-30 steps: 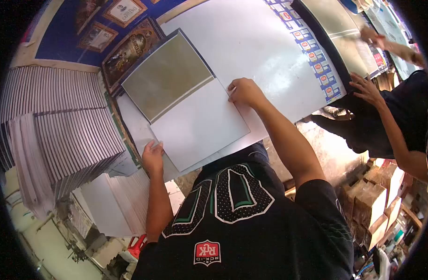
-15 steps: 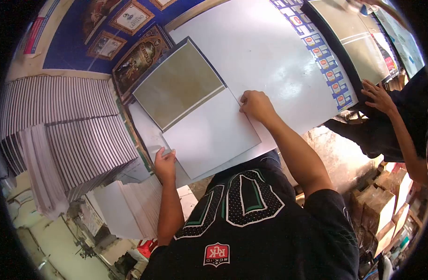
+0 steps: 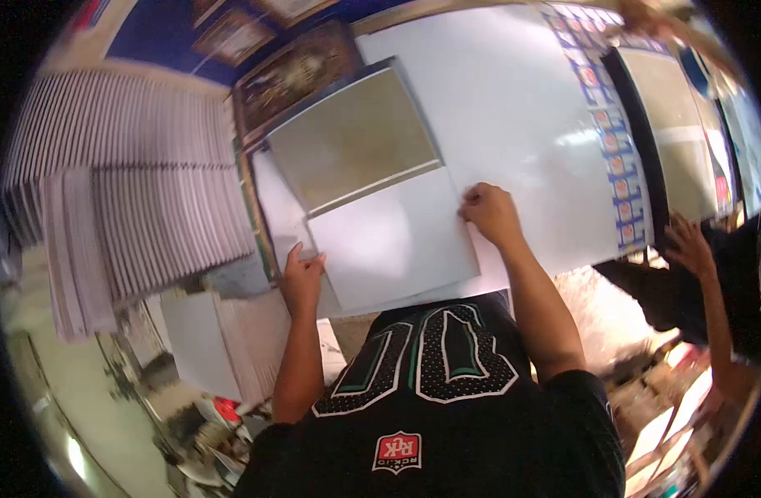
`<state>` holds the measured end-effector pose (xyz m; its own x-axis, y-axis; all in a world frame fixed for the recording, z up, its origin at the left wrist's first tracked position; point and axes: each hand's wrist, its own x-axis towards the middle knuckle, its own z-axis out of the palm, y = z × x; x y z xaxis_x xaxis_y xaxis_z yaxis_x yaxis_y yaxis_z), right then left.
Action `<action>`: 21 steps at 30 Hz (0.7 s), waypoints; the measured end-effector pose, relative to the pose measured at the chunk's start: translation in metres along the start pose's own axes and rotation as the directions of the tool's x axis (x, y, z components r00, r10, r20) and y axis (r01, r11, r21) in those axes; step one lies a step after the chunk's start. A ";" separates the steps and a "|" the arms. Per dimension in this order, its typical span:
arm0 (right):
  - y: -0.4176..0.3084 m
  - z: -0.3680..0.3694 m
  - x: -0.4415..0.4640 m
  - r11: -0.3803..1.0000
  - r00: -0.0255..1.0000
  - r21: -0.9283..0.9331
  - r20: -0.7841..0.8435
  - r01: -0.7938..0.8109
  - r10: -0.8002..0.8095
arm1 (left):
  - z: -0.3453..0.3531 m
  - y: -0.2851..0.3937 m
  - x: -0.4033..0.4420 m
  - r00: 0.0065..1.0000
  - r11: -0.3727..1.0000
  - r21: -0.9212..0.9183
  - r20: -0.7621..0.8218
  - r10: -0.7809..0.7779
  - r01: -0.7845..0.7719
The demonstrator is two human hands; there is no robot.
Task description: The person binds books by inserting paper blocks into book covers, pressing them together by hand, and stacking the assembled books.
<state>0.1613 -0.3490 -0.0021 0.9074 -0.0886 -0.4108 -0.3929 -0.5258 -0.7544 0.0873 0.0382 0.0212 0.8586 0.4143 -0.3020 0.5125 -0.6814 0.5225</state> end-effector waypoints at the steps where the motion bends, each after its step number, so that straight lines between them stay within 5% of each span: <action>1: 0.012 0.006 0.005 0.999 0.999 0.008 0.000 0.051 -0.051 | 0.000 -0.002 0.002 1.000 0.999 -0.035 0.002 -0.019 0.019; 4: -0.008 -0.002 -0.006 0.989 1.000 0.145 0.011 0.026 -0.027 | -0.010 0.023 -0.006 1.000 0.995 -0.100 0.006 -0.001 0.001; 21: -0.020 0.000 -0.004 0.991 0.988 0.064 0.106 -0.120 0.113 | 0.003 -0.029 0.000 0.985 0.877 -0.448 -0.095 0.145 -0.173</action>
<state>0.1655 -0.3382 0.0142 0.8363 -0.0576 -0.5453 -0.5079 -0.4561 -0.7308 0.0726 0.0567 0.0035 0.9190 0.3663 -0.1458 0.2968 -0.3993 0.8675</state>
